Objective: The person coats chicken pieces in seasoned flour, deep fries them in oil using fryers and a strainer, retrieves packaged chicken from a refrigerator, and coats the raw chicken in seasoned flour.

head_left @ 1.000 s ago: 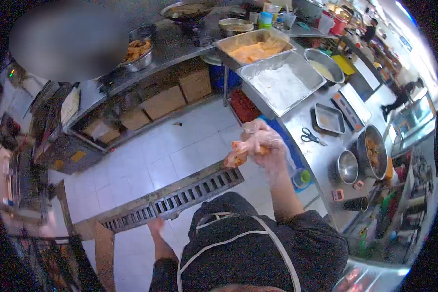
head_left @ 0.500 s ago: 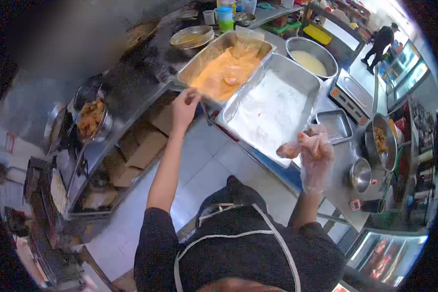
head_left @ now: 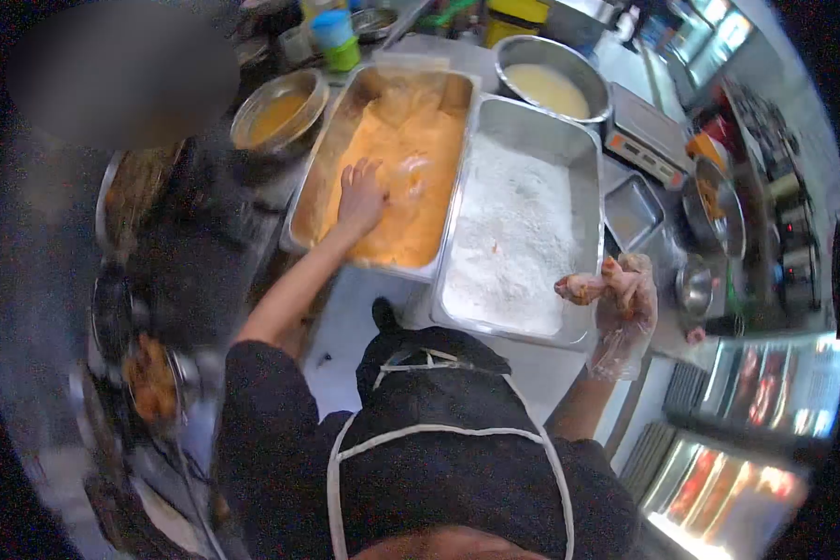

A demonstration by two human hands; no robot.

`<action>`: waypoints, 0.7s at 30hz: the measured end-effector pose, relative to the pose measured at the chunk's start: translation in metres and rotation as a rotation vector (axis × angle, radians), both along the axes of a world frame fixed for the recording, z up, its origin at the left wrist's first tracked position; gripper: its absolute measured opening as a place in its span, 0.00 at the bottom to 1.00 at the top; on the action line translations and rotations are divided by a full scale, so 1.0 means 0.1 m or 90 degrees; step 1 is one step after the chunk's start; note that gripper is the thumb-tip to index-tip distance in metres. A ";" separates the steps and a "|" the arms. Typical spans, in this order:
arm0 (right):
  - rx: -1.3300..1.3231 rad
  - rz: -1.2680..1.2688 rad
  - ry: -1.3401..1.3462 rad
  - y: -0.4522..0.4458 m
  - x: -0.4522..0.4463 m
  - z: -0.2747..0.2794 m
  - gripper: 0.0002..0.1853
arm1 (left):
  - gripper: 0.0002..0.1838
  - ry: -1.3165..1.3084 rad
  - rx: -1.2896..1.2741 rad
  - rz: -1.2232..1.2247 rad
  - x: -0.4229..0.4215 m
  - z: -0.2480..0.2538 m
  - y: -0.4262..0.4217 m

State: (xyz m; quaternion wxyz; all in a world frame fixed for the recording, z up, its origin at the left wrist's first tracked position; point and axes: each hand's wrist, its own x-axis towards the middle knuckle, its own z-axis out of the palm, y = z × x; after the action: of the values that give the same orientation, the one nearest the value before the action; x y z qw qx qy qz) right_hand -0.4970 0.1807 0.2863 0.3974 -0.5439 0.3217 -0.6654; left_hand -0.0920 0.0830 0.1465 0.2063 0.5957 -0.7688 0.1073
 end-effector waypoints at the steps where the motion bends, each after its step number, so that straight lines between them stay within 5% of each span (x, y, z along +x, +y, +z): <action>1: -0.032 -0.028 0.003 0.02 0.06 -0.02 0.07 | 0.05 0.000 0.002 -0.041 0.02 0.07 -0.07; 2: -0.063 -0.057 0.007 0.03 0.12 -0.03 0.09 | 0.04 -0.018 0.014 -0.067 0.00 0.14 -0.16; 4: 0.172 -0.092 -0.329 0.15 0.33 0.02 0.17 | 0.03 -0.063 0.087 -0.128 -0.03 0.00 -0.43; 6: 0.138 -0.039 -0.407 0.21 0.41 0.00 0.18 | 0.04 -0.074 0.254 -0.139 0.19 -0.33 -0.79; 7: 0.124 -0.087 -0.408 0.28 0.45 0.04 0.18 | 0.05 -0.052 0.361 -0.115 0.25 -0.40 -0.96; 9: 0.100 -0.170 -0.307 0.37 0.49 0.06 0.14 | 0.06 0.030 0.248 -0.169 0.33 -0.13 -1.07; 11: 0.124 -0.210 -0.309 0.52 0.39 0.03 0.15 | 0.07 0.232 0.387 -0.209 0.44 -0.16 -1.64; 13: 0.189 -0.286 -0.329 0.62 0.67 0.35 0.17 | 0.09 0.224 0.250 -0.329 0.52 0.24 -1.99; 15: 0.115 -0.151 -0.384 0.82 0.41 0.14 0.28 | 0.11 0.328 0.295 -0.333 0.35 0.83 -2.11; 18: 0.124 -0.278 -0.386 0.84 0.37 0.24 0.25 | 0.14 0.261 0.279 -0.271 -0.18 1.86 -2.00; 21: 0.127 -0.356 -0.493 0.88 0.13 0.12 0.21 | 0.14 0.256 0.175 -0.348 -0.78 1.99 -2.28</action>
State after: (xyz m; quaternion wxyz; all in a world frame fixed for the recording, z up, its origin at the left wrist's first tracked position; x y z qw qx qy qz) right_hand -0.4835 0.2684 0.2981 0.3439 -0.1085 0.3460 -0.8662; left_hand -0.1700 -0.1450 0.3450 0.2925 0.3993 -0.8509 -0.1757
